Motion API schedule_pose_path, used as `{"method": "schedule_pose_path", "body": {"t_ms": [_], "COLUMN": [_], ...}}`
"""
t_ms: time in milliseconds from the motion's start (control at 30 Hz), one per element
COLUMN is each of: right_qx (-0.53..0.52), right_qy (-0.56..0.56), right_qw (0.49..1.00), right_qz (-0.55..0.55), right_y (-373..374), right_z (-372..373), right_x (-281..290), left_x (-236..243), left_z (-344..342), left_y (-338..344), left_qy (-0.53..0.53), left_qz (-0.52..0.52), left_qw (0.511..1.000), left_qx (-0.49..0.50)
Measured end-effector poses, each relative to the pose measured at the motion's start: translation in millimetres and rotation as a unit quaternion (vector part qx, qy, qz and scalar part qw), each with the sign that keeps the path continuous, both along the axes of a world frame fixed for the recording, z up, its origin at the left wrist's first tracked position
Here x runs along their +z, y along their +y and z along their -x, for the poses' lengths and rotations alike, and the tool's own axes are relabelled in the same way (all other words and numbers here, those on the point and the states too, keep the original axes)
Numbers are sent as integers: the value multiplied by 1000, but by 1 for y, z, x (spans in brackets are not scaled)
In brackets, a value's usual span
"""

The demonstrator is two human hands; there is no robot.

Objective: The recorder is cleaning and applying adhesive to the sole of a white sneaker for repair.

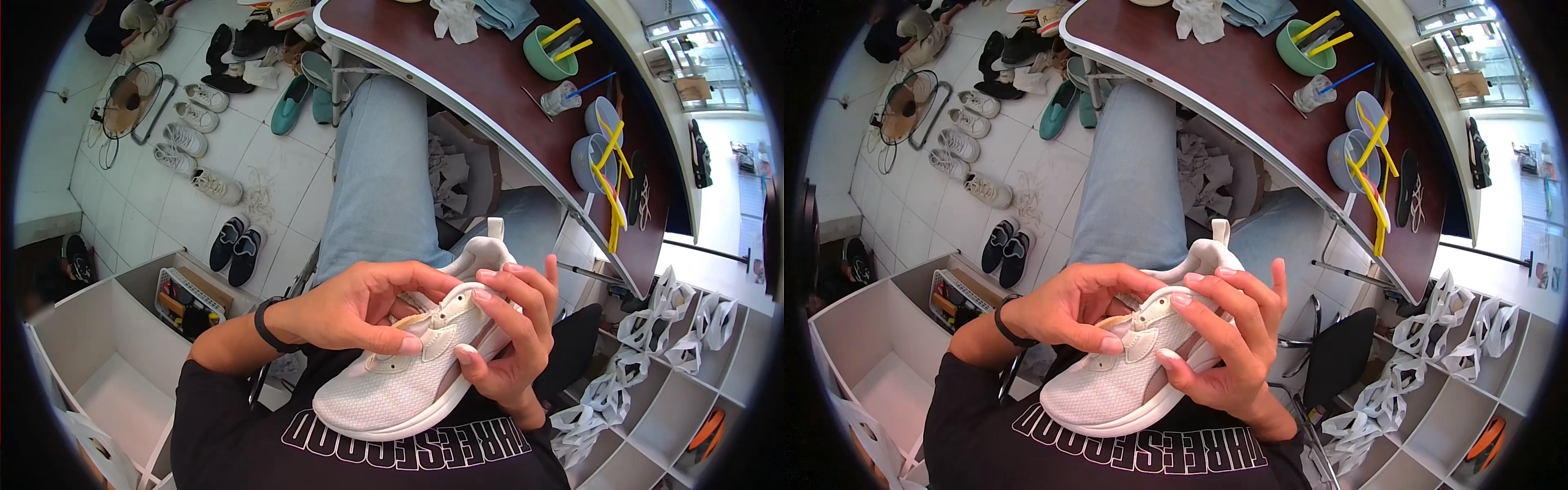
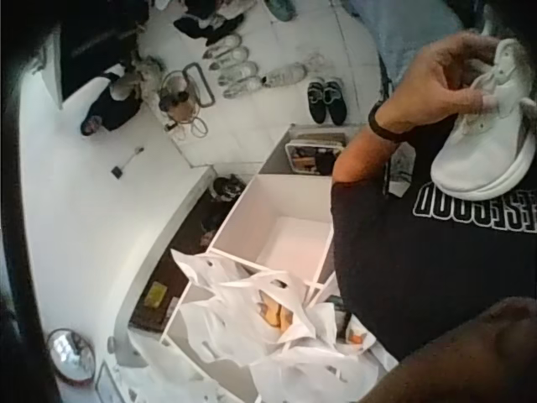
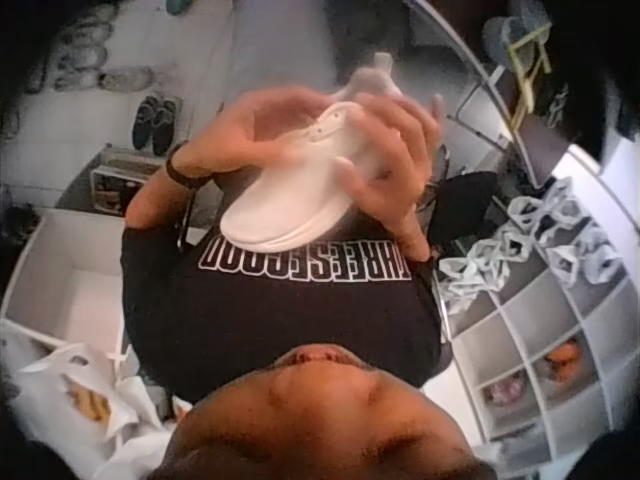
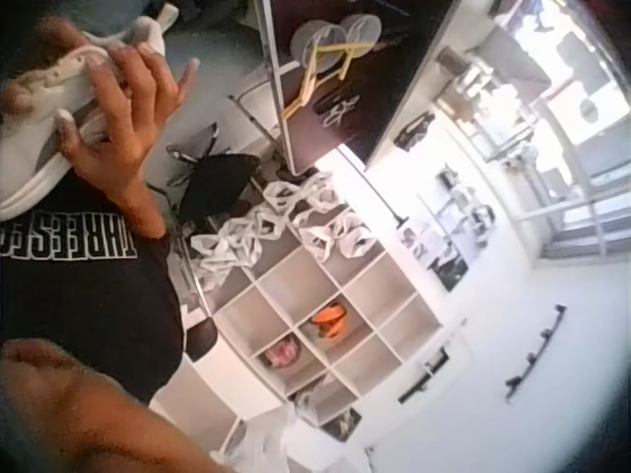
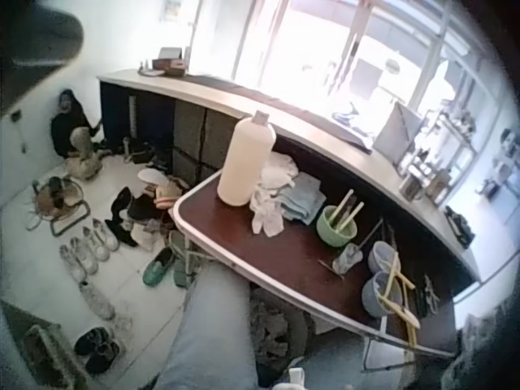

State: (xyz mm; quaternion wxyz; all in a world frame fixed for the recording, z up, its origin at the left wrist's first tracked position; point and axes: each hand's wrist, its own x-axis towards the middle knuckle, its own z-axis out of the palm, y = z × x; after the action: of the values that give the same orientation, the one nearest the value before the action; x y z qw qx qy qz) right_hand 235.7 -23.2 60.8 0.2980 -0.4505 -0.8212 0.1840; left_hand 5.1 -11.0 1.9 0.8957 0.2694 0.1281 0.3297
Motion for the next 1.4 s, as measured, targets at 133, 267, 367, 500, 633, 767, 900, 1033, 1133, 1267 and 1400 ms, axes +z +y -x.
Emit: {"method": "schedule_pose_path", "body": {"t_ms": [133, 267, 367, 500, 633, 767, 900, 1033, 1133, 1267, 1400], "right_qx": [-9, -8, -5, -2, 4, -1, 3, 39, 92, 78, 87], "right_qy": [9, 12, 3, 7, 9, 4, -16, -46, -41, 1, 68], "right_qw": [1000, 1000, 1000, 999, 999, 999, 1000, 998, 995, 997, 994], "right_qz": [-10, -22, -25, -32, -42, -41, -12, -2, -9, 10, -19], "right_y": [-1, -5, -5, -5, -6, -8, -4, 0, 4, 17, 18], "right_z": [1, -1, -1, -2, -3, -2, 2, 1, -1, 4, 1], "right_x": [1, 0, 0, 4, 4, 5, 3, 3, 0, -27, -35], "left_x": [0, -1, -2, -2, -3, 1, -5, -10, -10, -11, 1], "left_z": [1, 1, 0, 1, -3, -2, -1, 0, 4, 14, 23], "left_y": [1, 0, -1, 0, -2, -2, -4, -3, -1, 8, 21], "left_qy": [5, 4, -15, 9, -14, -24, -30, -36, 9, 69, 203], "left_qz": [8, 21, -4, 43, 120, 154, 155, 140, 86, 24, -73], "left_qw": [1000, 1000, 1000, 999, 993, 988, 987, 989, 996, 997, 976], "left_qx": [-3, -7, 12, -10, -2, -12, -6, -8, 14, 31, -7]}}
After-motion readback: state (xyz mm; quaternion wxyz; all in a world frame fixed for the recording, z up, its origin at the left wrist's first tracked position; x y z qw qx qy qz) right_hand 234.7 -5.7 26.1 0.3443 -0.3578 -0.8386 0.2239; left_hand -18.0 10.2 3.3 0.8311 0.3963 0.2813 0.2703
